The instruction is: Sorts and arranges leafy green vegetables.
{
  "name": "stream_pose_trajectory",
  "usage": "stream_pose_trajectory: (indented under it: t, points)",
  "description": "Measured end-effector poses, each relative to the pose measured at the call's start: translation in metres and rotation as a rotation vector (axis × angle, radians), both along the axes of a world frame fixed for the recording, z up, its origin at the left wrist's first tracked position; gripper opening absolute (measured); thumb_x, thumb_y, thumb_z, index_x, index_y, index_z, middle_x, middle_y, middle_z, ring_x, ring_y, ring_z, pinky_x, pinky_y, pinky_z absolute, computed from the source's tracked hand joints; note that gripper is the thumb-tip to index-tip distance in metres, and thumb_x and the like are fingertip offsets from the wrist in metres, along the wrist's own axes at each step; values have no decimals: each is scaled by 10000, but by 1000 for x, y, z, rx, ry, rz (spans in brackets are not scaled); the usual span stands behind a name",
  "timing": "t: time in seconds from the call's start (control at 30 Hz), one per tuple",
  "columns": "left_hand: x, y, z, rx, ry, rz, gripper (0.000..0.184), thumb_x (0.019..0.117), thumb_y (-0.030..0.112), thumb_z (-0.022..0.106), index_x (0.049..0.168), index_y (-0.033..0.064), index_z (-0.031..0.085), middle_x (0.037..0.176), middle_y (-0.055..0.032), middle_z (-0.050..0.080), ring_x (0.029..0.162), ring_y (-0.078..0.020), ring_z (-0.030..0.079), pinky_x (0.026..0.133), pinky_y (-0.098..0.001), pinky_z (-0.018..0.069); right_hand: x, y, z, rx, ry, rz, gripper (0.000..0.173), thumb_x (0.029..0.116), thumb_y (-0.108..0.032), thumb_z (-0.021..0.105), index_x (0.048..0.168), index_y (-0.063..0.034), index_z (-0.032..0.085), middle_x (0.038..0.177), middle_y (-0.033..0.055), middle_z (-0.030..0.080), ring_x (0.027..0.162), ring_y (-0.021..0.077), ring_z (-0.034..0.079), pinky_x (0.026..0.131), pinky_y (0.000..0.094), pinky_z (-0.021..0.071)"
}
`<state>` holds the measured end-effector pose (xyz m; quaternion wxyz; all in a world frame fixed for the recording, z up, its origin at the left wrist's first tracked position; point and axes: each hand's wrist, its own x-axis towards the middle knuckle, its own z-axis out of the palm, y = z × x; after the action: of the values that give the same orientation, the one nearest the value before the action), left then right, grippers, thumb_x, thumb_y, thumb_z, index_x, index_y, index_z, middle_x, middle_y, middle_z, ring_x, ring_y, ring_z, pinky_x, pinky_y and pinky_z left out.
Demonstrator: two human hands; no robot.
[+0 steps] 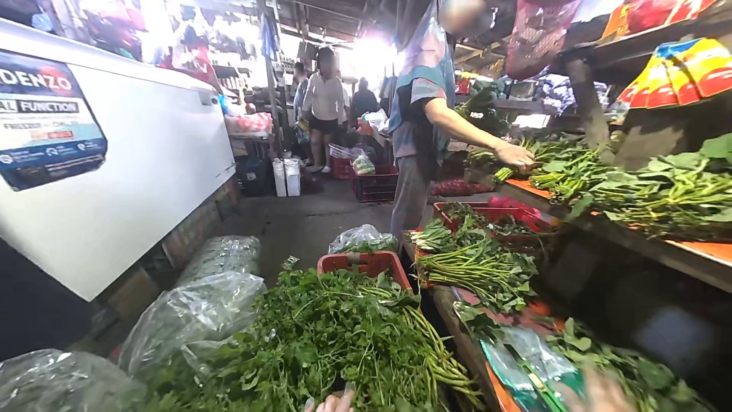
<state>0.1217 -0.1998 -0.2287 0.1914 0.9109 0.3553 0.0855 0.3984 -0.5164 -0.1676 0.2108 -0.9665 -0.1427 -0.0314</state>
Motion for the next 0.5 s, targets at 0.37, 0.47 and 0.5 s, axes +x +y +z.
stream_pose_trajectory:
  t: [0.37, 0.47, 0.5]
  points:
    - [-11, -7, -8, 142, -47, 41, 336, 995, 121, 544, 1254, -48, 676, 1226, -235, 697, 1187, -393, 648, 1178, -576, 299, -156, 236, -28, 56, 25, 1383, 465, 988, -71, 579, 1453, -79, 574, 1422, 153, 619, 1342, 358, 568, 1152, 725, 281]
    - [-12, -4, -11, 203, -72, 23, 316, 989, 105, 545, 1229, -38, 693, 1185, -223, 714, 1135, -389, 673, 1150, -595, 326, -158, 241, -34, 116, 40, 1342, 485, 957, -64, 614, 1442, -64, 586, 1346, 187, 658, 1291, 397, 598, 1142, 757, 252]
    - [-11, -4, -12, 207, -75, 19, 313, 994, 103, 537, 1223, -40, 695, 1181, -224, 714, 1133, -388, 675, 1149, -593, 332, -157, 241, -36, 124, 32, 1320, 485, 965, -77, 611, 1449, -74, 581, 1351, 179, 657, 1296, 388, 596, 1144, 747, 262]
